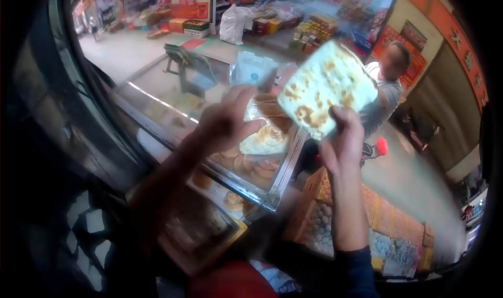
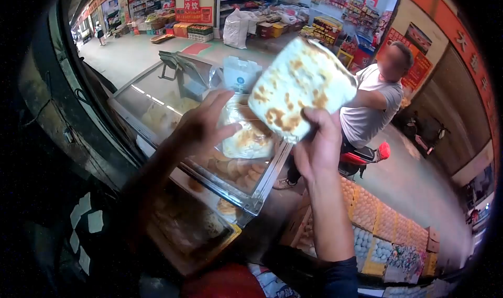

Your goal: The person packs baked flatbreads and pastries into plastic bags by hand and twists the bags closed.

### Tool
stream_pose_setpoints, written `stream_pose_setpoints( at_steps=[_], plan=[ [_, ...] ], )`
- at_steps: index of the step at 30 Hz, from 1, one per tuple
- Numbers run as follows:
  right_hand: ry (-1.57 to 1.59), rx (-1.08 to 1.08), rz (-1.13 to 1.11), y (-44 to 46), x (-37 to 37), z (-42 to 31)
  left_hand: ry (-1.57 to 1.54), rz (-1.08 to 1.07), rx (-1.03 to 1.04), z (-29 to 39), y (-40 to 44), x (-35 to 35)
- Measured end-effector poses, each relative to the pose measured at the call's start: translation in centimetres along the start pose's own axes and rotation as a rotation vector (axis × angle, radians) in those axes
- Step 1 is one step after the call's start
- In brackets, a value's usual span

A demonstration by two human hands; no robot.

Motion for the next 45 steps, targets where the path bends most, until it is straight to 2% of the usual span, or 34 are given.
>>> stream_pose_setpoints(
  at_steps=[3,8,10,11,14,15,16,18,19,21,22,24,25,26,29,31,35,36,38,39,40,41,42,43,44,45],
  plan=[
    [0.001,-0.010,-0.048,2.9,0.7,0.4,0.044,-0.369,-0.190,-3.7,-0.2,4.2],
    [-0.069,-0.009,-0.149,6.0,2.8,1.8,0.063,-0.320,-0.323,-3.4,-2.1,5.6],
    [-0.070,0.005,-0.106,6.6,2.7,2.5,-0.009,-0.295,-0.262,-2.7,-2.6,5.7],
    [-0.149,0.008,-0.139,7.1,2.0,3.0,-0.082,-0.273,-0.322,-1.8,-2.6,5.4],
    [-0.257,0.061,-0.155,7.0,0.9,2.8,-0.119,-0.415,-0.374,0.3,-2.3,4.6],
    [-0.352,0.085,-0.209,7.2,0.2,2.7,-0.086,-0.253,-0.219,0.6,-3.2,4.7],
    [-0.448,0.108,-0.264,7.4,-0.3,2.8,-0.087,-0.250,-0.226,0.8,-3.7,4.9],
    [-0.442,0.121,-0.262,7.7,-1.0,2.8,-0.070,-0.230,-0.198,1.5,-4.0,5.2],
    [-0.551,0.172,-0.311,7.6,-1.2,2.5,-0.073,-0.229,-0.201,2.4,-4.2,5.1],
    [-0.750,0.242,-0.454,7.3,-0.7,1.5,0.141,-0.204,-0.112,4.3,-4.2,4.6],
    [-0.753,0.244,-0.452,7.6,-1.4,1.3,0.137,-0.205,-0.113,4.7,-4.4,4.8],
    [-0.975,0.278,-0.790,7.5,-2.0,1.8,0.175,-0.222,-0.126,5.4,-5.0,5.2],
    [-1.098,0.381,-0.871,6.5,-0.8,1.1,0.173,-0.256,-0.120,5.6,-5.5,5.4],
    [-1.203,0.337,-0.954,5.6,0.4,0.8,0.169,-0.254,-0.120,5.7,-6.0,5.5],
    [-1.338,0.337,-0.937,5.2,0.2,0.9,0.214,-0.183,-0.050,6.1,-7.1,5.3],
    [-1.622,-0.030,-1.158,5.0,0.4,1.2,0.175,-0.044,0.023,6.1,-7.7,4.6],
    [-1.797,-0.153,-1.221,3.6,0.5,4.6,0.133,-0.190,-0.121,4.7,-8.2,3.5],
    [-1.915,0.005,-1.239,3.1,0.5,5.6,0.022,-0.123,-0.097,4.2,-7.8,2.8],
    [-1.956,-0.027,-1.250,2.9,0.9,6.0,-0.081,-0.048,-0.062,4.1,-6.7,2.0],
    [-1.955,-0.034,-1.254,2.9,1.1,6.0,-0.117,0.044,-0.116,4.3,-6.3,1.7],
    [-1.896,0.047,-1.279,2.9,1.1,5.8,-0.154,0.137,-0.169,4.4,-6.0,1.3],
    [-1.838,0.135,-1.298,2.9,0.9,5.6,-0.154,0.139,-0.170,4.6,-5.8,1.4],
    [-1.844,0.138,-1.297,2.9,0.6,5.1,-0.230,0.178,-0.259,4.5,-5.7,1.4],
    [-1.638,0.210,-1.282,2.9,0.4,4.4,-0.307,0.215,-0.344,4.3,-5.6,1.5],
    [-1.432,0.271,-1.254,3.0,0.2,3.6,-0.312,0.215,-0.336,4.6,-5.4,1.3],
    [-1.416,0.348,-1.107,3.8,-0.3,2.9,-0.460,0.229,-0.471,4.3,-5.6,1.1]
  ],
)
Point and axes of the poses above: each hand's wrist, its own y-axis towards the middle knuckle, its own x-axis out of the palm, z = x × y, the point moved 4 cm from there along y, towards the middle knuckle, and after that the axes turned 1 degree about -x, right-handed, at the moved point
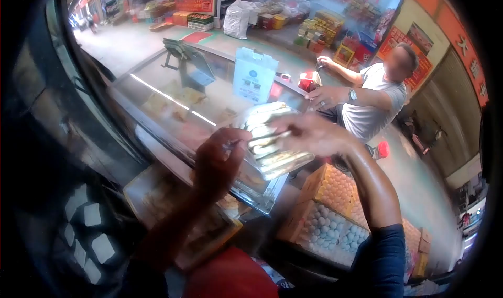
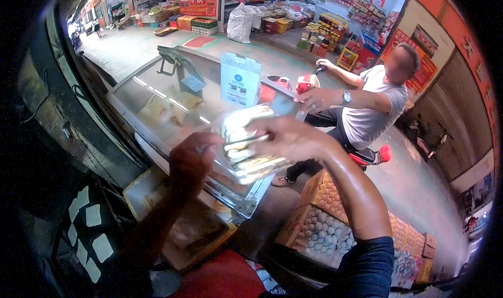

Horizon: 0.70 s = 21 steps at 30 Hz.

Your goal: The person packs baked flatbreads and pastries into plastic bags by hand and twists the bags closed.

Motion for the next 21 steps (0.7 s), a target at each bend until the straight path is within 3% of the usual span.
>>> stream_pose_setpoints(
  at_steps=[1,3,5,6,7,9,11,13,15,16,21],
  plan=[
    [-0.049,0.030,0.192,-0.7,-1.7,0.1,-0.135,0.015,-0.152,-0.4,-0.2,-0.2],
    [-0.245,0.136,0.532,-2.0,-3.5,2.9,-0.153,0.019,-0.150,-0.6,-0.2,0.0],
    [-0.225,0.246,0.446,-2.5,-3.1,4.2,0.022,-0.059,-0.106,-0.4,0.0,0.6],
    [0.073,0.346,0.440,-2.6,-1.9,5.9,-0.093,-0.154,-0.362,-1.2,-0.2,1.5],
    [0.372,0.438,0.424,-2.8,-1.0,6.8,-0.096,-0.156,-0.359,-1.0,-0.2,2.0],
    [0.333,0.434,0.452,-2.9,-0.9,6.7,0.182,-0.220,-0.131,-0.1,-0.4,2.6],
    [0.561,0.391,0.432,-2.9,-0.5,8.3,0.205,-0.273,-0.093,-0.2,-0.3,2.6],
    [0.573,0.321,0.468,-3.3,-0.8,9.1,0.300,-0.252,0.074,0.1,-0.2,2.7],
    [0.867,0.113,0.757,-3.6,-1.7,8.7,0.250,-0.253,0.047,-0.2,-0.1,2.7],
    [0.937,0.096,0.796,-3.7,-2.3,9.3,0.202,-0.259,0.020,-0.4,0.0,2.6],
    [0.592,0.187,0.679,-3.6,-1.5,7.5,0.290,-0.252,0.044,-0.6,-0.2,3.0]
  ],
)
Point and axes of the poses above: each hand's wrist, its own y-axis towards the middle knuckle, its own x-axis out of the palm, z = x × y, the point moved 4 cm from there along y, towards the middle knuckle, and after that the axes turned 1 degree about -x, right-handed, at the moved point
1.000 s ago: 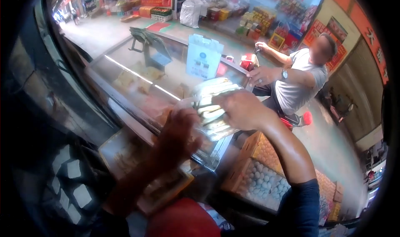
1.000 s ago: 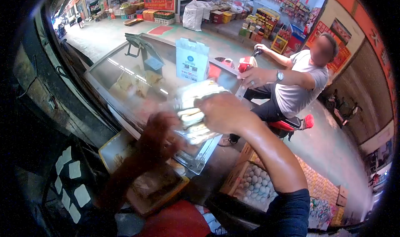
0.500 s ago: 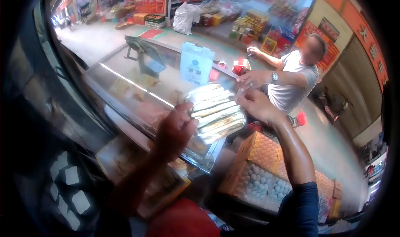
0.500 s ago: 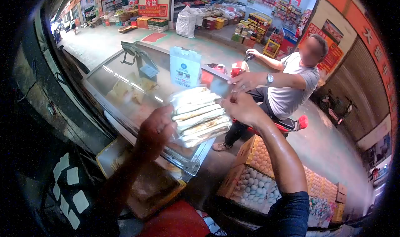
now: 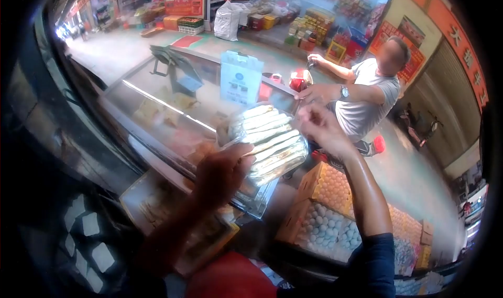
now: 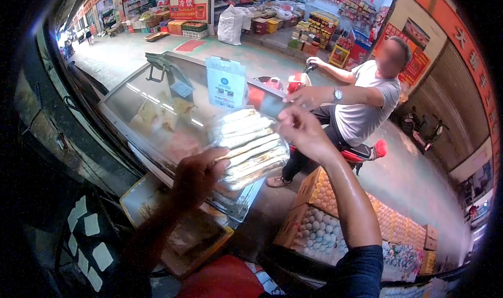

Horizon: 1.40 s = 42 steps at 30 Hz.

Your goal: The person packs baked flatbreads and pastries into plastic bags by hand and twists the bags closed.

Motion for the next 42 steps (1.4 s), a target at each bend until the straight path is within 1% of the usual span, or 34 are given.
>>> stream_pose_setpoints(
  at_steps=[2,3,4,6,7,8,10,11,12,14,15,16,17,18,19,20,21,22,23,24,26,27,28,30,32,33,34,35,36,37,38,40,42],
  plan=[
    [-0.263,0.090,-0.137,0.0,0.9,0.9,0.005,0.025,0.015,-1.0,-0.5,0.7],
    [-0.277,0.143,-0.130,0.1,0.9,0.7,0.039,-0.021,0.012,-1.5,-0.8,1.1],
    [-0.278,0.137,-0.126,0.5,0.5,0.6,0.073,-0.065,0.008,-1.7,-0.8,1.4],
    [-0.422,0.085,-0.175,1.3,-0.5,1.4,0.046,-0.024,0.040,-1.5,-0.6,1.3],
    [-0.396,-0.032,-0.157,1.3,-0.7,1.6,0.019,0.017,0.068,-1.3,-0.6,1.2],
    [-0.401,-0.036,-0.159,1.5,-0.8,2.0,0.017,0.024,0.069,-1.2,-0.6,1.0],
    [-0.022,0.051,0.159,2.0,-2.3,3.2,0.139,-0.008,0.070,-1.0,-0.4,0.5],
    [0.034,0.092,0.226,2.5,-3.2,3.8,0.137,-0.009,0.069,-1.0,-0.4,0.5],
    [0.035,0.093,0.226,2.5,-3.6,4.1,0.109,-0.013,0.058,-1.0,-0.4,0.5],
    [-0.211,0.006,0.159,2.0,-3.6,3.3,0.082,-0.018,0.050,-1.0,-0.1,0.4],
    [-0.258,-0.059,0.131,1.7,-3.2,2.9,0.089,-0.020,0.028,-1.1,-0.1,0.5],
    [-0.260,-0.052,0.132,1.0,-2.3,1.3,0.092,-0.026,0.003,-1.2,-0.3,0.8],
    [-0.410,-0.072,0.064,0.0,-0.5,-1.3,0.087,-0.037,0.001,-1.2,-0.5,1.0],
    [-0.558,-0.090,0.000,-0.4,1.1,-2.7,0.102,0.003,0.033,-1.0,-0.6,1.0],
    [-0.722,-0.060,-0.019,0.0,1.9,-2.8,0.117,0.045,0.071,-0.7,-0.4,0.9],
    [-0.887,-0.029,-0.039,0.5,2.5,-3.0,0.108,0.033,0.084,-0.6,-0.4,1.1],
    [-0.976,-0.009,-0.058,1.0,3.0,-3.1,0.136,0.058,0.188,-0.1,-0.5,1.0],
    [-0.977,-0.002,-0.042,1.5,2.7,-3.0,0.166,0.085,0.292,0.2,-0.6,0.9],
    [-0.953,-0.003,-0.096,2.0,2.7,-2.6,0.185,0.115,0.366,0.4,-0.5,0.7],
    [-0.928,-0.003,-0.154,2.5,2.7,-2.1,0.179,0.110,0.372,0.5,-0.4,0.6],
    [-0.885,-0.018,-0.157,2.9,2.2,-0.9,0.043,0.180,0.264,1.2,0.1,-0.8],
    [-0.823,-0.070,-0.133,2.8,2.1,-0.8,0.018,0.233,0.277,1.6,0.3,-1.4],
    [-0.760,-0.125,-0.109,2.7,2.0,-1.1,0.013,0.236,0.278,1.7,0.3,-1.8],
    [-0.262,0.026,-0.111,2.7,0.9,-0.9,-0.032,0.223,0.186,1.0,0.4,-2.6],
    [-0.016,0.057,-0.063,3.7,-0.4,0.0,-0.042,0.233,0.180,0.8,0.7,-3.0],
    [0.018,0.083,0.005,4.0,-1.0,0.9,-0.037,0.250,0.212,1.0,0.8,-3.3],
    [0.100,0.159,0.014,4.1,-1.0,1.2,-0.031,0.270,0.245,1.1,0.8,-3.5],
    [0.160,0.222,0.005,3.9,-1.0,1.3,-0.026,0.275,0.235,0.9,0.6,-3.5],
    [0.219,0.286,-0.001,3.6,-1.0,1.3,-0.072,0.267,0.176,0.4,0.6,-3.5],
    [0.217,0.289,-0.008,3.6,-1.1,1.0,-0.118,0.258,0.120,0.0,0.8,-3.5],
    [0.247,0.297,-0.054,3.6,-1.1,0.8,-0.117,0.260,0.116,0.1,1.0,-3.6],
    [0.278,0.308,-0.101,3.6,-1.5,1.2,-0.306,0.203,-0.123,-0.3,1.4,-3.8],
    [0.369,0.283,-0.137,3.8,-1.9,1.7,-0.335,0.232,-0.129,0.0,2.0,-4.3]
  ],
)
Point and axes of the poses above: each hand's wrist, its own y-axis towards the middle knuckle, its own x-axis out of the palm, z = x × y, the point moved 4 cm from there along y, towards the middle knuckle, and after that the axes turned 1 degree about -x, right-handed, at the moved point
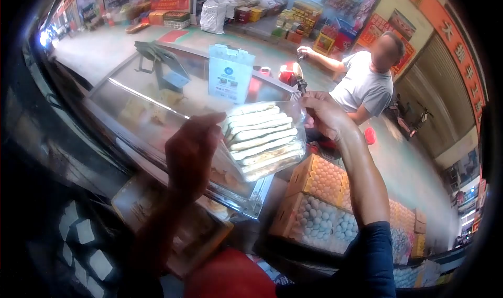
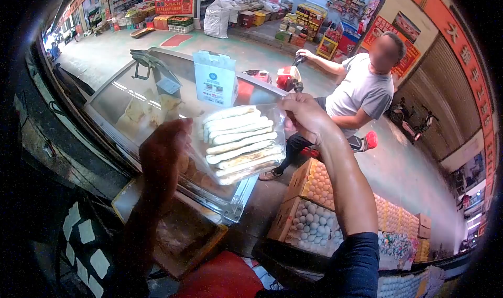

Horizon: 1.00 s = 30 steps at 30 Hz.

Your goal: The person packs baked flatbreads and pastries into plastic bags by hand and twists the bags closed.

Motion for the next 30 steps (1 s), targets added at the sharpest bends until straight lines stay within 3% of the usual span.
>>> stream_pose_setpoints(
  at_steps=[1,3,4,6,7,8,10,12,14,16,18,20,22,23,25,26,27,29,30],
  plan=[
    [0.000,0.001,0.000,0.0,-0.1,0.0,-0.031,0.028,-0.004,0.1,0.3,-0.1],
    [-0.464,-0.179,0.165,-0.5,-0.6,-0.7,-0.037,0.006,0.043,-0.2,0.6,-0.3],
    [-0.463,-0.178,0.165,-0.7,-0.7,-0.5,-0.042,-0.017,0.090,-0.3,0.8,-0.2],
    [-0.628,-0.369,0.276,-1.5,-1.3,-0.9,0.206,-0.151,0.433,-1.1,0.8,1.1],
    [-0.764,-0.514,0.215,-1.9,-1.2,-1.0,0.303,-0.220,0.553,-1.0,0.3,2.4],
    [-0.764,-0.513,0.208,-2.5,-0.4,-1.0,0.387,-0.282,0.679,-0.8,-0.2,3.6],
    [-1.135,-0.853,-0.006,-5.1,3.4,-1.9,0.578,-0.436,0.572,-0.8,-1.7,5.8],
    [-1.189,-0.712,-0.013,-6.4,4.5,-2.0,0.590,-0.502,0.566,-1.4,-2.3,6.3],
    [-1.458,-0.431,0.032,-6.4,4.0,-1.4,0.603,-0.563,0.572,-2.1,-2.4,6.9],
    [-1.492,-0.528,0.016,-6.3,3.1,-1.3,0.638,-0.566,0.634,-2.4,-2.7,7.1],
    [-1.668,-0.384,-0.026,-6.3,2.3,-0.7,0.657,-0.557,0.618,-1.8,-2.6,7.1],
    [-1.645,-0.435,0.029,-6.5,1.8,-0.3,0.674,-0.542,0.604,-1.7,-2.4,7.1],
    [-0.987,-0.623,0.143,-5.7,-0.4,-0.3,0.218,-0.440,0.378,-2.6,-1.4,6.2],
    [-0.538,-0.433,0.199,-5.8,0.6,-0.8,-0.190,-0.409,-0.072,-3.2,-0.2,5.4],
    [-0.610,-0.519,0.213,-5.1,2.1,-1.4,-0.485,-0.140,-0.311,-1.7,2.5,3.0],
    [-0.625,-0.535,0.235,-4.6,2.9,-1.9,-0.684,-0.241,-0.075,-1.8,4.2,1.9],
    [-0.620,-0.544,0.234,-4.0,3.5,-2.3,-0.805,-0.152,-0.289,-0.3,5.5,1.2],
    [-0.250,-0.473,0.191,-2.5,4.0,-3.0,-0.669,-0.126,-0.236,3.8,8.4,-0.3],
    [-0.236,-0.458,0.221,-1.7,3.5,-3.5,-0.759,-0.146,-0.220,3.2,10.3,-0.6]
  ],
)
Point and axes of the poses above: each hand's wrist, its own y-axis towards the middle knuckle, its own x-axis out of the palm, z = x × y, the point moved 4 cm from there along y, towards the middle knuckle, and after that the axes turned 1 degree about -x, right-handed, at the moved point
